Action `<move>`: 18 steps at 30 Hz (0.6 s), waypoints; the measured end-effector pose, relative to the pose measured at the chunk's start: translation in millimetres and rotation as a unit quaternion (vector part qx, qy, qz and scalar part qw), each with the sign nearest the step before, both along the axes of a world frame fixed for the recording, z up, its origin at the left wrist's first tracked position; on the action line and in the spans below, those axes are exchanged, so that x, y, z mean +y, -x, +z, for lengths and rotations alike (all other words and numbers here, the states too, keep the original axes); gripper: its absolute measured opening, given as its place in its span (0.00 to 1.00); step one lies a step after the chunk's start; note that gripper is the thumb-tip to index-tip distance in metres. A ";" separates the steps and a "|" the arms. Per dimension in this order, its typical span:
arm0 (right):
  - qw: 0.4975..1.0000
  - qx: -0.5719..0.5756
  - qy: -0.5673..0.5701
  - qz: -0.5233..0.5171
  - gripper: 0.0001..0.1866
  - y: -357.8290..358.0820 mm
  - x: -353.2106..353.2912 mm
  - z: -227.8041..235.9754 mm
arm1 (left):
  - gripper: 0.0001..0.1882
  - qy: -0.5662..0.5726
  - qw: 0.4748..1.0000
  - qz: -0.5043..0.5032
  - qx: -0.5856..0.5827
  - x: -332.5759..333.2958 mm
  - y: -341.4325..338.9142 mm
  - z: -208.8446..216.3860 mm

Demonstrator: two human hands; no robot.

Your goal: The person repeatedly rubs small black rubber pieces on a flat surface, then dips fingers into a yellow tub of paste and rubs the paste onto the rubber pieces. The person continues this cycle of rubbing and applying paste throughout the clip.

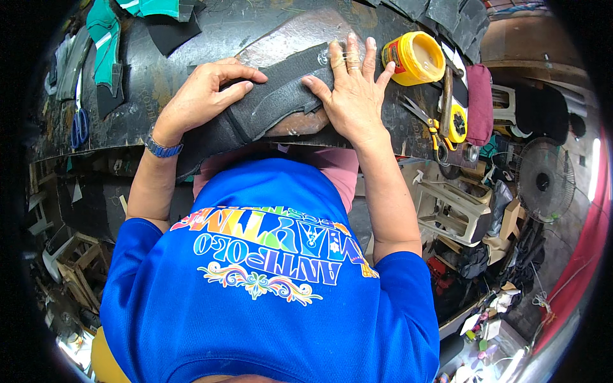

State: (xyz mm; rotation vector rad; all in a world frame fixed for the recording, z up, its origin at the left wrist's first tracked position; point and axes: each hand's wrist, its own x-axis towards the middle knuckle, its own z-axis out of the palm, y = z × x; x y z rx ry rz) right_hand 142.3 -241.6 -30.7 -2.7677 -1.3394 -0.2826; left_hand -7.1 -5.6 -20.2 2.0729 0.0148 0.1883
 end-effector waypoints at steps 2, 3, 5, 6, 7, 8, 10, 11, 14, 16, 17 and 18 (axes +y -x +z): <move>0.999 -0.023 0.019 0.019 0.43 0.8 2.7 4.4 | 0.12 0.037 0.999 0.002 0.016 -0.5 0.1 -0.6; 0.999 -0.028 0.027 0.026 0.44 2.1 4.0 6.3 | 0.12 0.053 0.998 0.003 0.026 -0.2 0.5 -0.5; 0.998 -0.036 0.050 0.032 0.44 5.4 6.1 9.0 | 0.12 0.031 0.998 -0.017 0.042 2.0 1.2 0.0; 0.997 -0.030 0.034 0.056 0.45 7.2 7.3 9.7 | 0.11 0.023 0.998 -0.026 0.044 3.2 1.3 0.2; 0.997 -0.024 0.034 0.067 0.45 9.9 9.0 9.5 | 0.11 0.025 0.998 -0.029 0.049 3.6 1.3 0.0; 0.996 -0.018 0.035 0.076 0.45 12.4 10.3 9.2 | 0.11 0.030 0.998 -0.030 0.048 4.1 1.1 -0.3; 0.994 -0.015 0.044 0.095 0.46 16.8 12.8 8.3 | 0.12 0.032 0.998 -0.032 0.046 4.6 0.5 -1.4; 0.994 -0.008 0.042 0.104 0.46 18.5 13.6 8.1 | 0.12 0.031 0.998 -0.033 0.045 4.9 0.3 -1.9; 0.990 0.025 0.029 0.137 0.43 22.2 14.4 8.5 | 0.12 0.024 0.998 -0.034 0.046 5.4 -0.6 -2.7; 0.985 0.048 0.024 0.162 0.41 20.9 12.1 11.0 | 0.12 0.049 0.997 -0.035 0.053 4.9 -0.9 -2.8; 0.980 0.100 -0.008 0.173 0.35 19.1 10.7 12.4 | 0.12 0.075 0.995 -0.035 0.059 4.4 -1.0 -2.6; 0.975 0.122 -0.027 0.185 0.32 16.6 8.4 14.0 | 0.12 0.103 0.992 -0.035 0.061 4.0 -1.2 -2.4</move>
